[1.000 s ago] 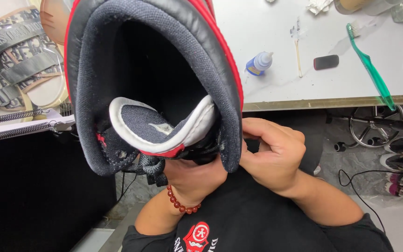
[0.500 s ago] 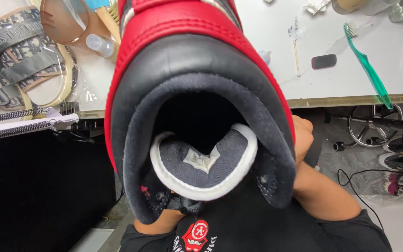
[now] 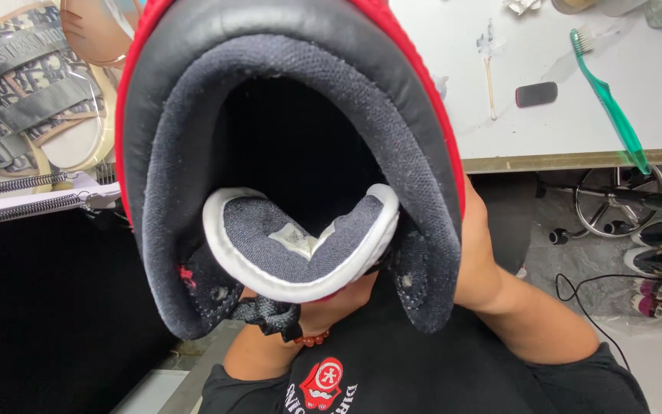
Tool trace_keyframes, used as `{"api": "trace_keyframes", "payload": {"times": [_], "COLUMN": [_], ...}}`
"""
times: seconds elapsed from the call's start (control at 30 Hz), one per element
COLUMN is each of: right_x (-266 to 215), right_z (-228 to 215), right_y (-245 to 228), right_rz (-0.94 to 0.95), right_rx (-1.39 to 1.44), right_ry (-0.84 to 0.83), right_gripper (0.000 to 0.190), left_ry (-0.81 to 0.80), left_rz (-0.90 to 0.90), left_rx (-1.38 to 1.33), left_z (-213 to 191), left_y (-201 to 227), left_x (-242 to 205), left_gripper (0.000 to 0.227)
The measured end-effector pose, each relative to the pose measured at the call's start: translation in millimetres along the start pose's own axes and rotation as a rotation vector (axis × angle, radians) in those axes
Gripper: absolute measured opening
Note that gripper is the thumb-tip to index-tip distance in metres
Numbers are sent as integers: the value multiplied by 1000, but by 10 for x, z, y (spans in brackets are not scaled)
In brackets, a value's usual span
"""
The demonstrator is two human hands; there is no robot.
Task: The person holds a red and black sneaker, adjusts its laces, and applies glue from a small blue bottle along the edge where the upper meets the sole. They press and smooth the sole edge by hand, then turn the shoe to treat other sections of the sole edge.
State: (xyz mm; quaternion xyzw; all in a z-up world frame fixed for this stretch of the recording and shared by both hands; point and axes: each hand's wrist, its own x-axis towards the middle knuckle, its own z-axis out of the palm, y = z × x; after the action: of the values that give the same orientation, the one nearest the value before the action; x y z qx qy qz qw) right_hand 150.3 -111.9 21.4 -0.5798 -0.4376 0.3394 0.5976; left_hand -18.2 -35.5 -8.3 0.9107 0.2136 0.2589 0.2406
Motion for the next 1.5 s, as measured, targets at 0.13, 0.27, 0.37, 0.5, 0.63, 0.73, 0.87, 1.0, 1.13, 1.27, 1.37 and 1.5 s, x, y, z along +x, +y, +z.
{"api": "trace_keyframes", "payload": {"times": [0.13, 0.27, 0.37, 0.5, 0.63, 0.73, 0.87, 1.0, 1.13, 1.27, 1.37, 1.5], "right_x": [-65, -7, 13, 26, 19, 23, 47, -86, 0, 109, 80, 36], "right_z": [31, 104, 152, 144, 97, -3, -59, -122, -75, -25, -30, -69], "right_y": [25, -72, -61, 23, 95, 138, 136, 305, 215, 171, 262, 365], "right_rz": [25, 73, 114, 79, 41, 115, 137, 141, 201, 257, 287, 304], "right_rx": [-5, -1, 197, 209, 121, 270, 322, 302, 317, 378, 405, 366], "right_ry": [-25, -16, -2, 3, -52, -104, -129, -86, -47, -49, -48, -27], "right_gripper": [68, 72, 85, 84, 71, 66, 59, 44, 37, 48, 44, 34], "left_ry": [136, 224, 319, 434, 448, 483, 206, 314, 418, 243, 278, 373], "left_rz": [-126, -209, -292, -369, -440, -381, -471, -325, -326, -443, -284, -275], "left_rx": [-62, -108, -148, -159, -297, -343, -458, -123, 17, -261, -50, 38], "left_z": [-2, -18, -59, -211, -216, -191, -386, -343, -388, -418, -358, -295], "left_y": [41, 88, 123, 196, 152, 157, 224, 200, 270, 167, 117, 69], "left_x": [40, 104, 167, 356, 338, 300, 499, 471, 609, 513, 460, 394], "left_gripper": [66, 74, 83, 96, 90, 81, 41, 33, 45, 36, 35, 46]}}
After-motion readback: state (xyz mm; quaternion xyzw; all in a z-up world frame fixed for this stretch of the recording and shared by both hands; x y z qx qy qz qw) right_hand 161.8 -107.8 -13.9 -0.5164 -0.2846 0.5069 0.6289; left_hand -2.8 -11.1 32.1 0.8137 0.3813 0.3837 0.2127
